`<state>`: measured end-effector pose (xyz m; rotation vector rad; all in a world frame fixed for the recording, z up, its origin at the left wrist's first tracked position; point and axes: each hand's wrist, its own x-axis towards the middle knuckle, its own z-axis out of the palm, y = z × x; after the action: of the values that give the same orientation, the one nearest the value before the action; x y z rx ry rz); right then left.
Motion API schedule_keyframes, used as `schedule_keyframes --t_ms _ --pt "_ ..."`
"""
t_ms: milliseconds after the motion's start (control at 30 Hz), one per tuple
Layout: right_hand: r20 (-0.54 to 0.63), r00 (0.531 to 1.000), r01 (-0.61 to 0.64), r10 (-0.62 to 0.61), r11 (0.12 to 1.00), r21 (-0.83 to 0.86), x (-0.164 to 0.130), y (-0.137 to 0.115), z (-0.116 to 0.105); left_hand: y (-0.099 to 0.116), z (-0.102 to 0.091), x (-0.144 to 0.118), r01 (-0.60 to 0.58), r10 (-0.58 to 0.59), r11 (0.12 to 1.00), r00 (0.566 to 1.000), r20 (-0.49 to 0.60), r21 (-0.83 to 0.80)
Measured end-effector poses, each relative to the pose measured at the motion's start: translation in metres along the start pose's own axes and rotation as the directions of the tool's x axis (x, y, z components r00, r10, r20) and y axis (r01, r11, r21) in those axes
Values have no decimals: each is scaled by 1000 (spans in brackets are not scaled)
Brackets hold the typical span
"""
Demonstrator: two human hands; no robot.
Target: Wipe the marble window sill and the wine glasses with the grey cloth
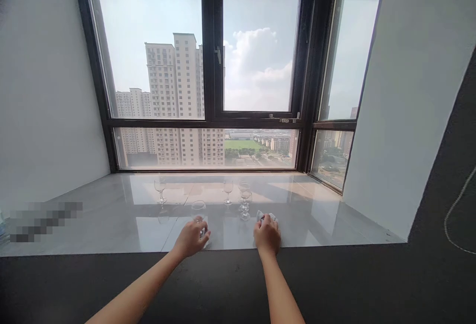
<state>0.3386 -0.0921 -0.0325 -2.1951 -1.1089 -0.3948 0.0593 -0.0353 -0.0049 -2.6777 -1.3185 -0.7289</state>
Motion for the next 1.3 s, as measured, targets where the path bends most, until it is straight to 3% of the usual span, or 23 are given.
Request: schedule_keyframes --t_ms 1300 --pt "-7 998 61 -61 997 -46 1 4 5 3 0 -1 28 -28 999 1000 -9 19"
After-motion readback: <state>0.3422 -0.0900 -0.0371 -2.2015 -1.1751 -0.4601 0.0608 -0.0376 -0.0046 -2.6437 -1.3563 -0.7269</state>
